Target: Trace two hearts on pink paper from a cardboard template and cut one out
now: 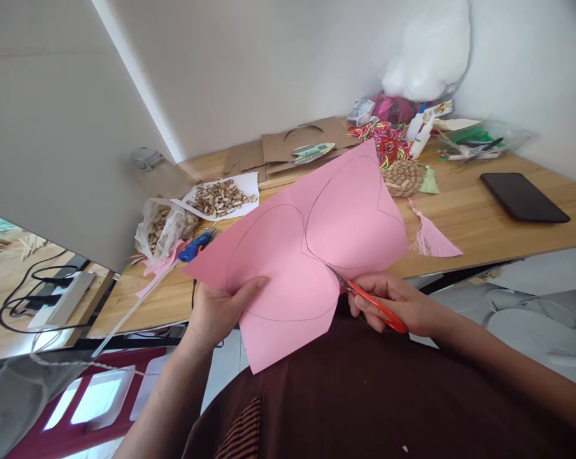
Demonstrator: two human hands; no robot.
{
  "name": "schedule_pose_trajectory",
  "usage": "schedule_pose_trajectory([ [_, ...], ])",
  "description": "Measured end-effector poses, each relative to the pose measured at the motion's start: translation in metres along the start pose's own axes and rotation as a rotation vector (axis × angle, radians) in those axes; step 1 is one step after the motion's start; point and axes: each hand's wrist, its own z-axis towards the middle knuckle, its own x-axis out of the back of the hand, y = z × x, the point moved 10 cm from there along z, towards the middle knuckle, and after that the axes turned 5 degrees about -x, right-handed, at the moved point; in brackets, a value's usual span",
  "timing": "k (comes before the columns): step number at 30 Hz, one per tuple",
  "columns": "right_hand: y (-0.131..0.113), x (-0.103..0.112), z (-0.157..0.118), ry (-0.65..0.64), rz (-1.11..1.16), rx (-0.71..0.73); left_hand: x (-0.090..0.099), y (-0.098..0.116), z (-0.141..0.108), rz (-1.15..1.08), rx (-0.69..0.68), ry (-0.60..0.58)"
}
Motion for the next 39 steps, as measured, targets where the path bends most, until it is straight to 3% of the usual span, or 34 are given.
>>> schedule_pose_trajectory([
  [28,-0.0052,-0.0018,-0.0010,-0.038,0.032,0.072,-0.0067,-0.0040,-0.0024,-0.055,0.036,-0.044],
  [39,-0.0011,0.0034,-0.0020,-0.005,-0.056,0.041,-0.0079,-0.0005,0.0020,-0.035,0.026,-0.095],
])
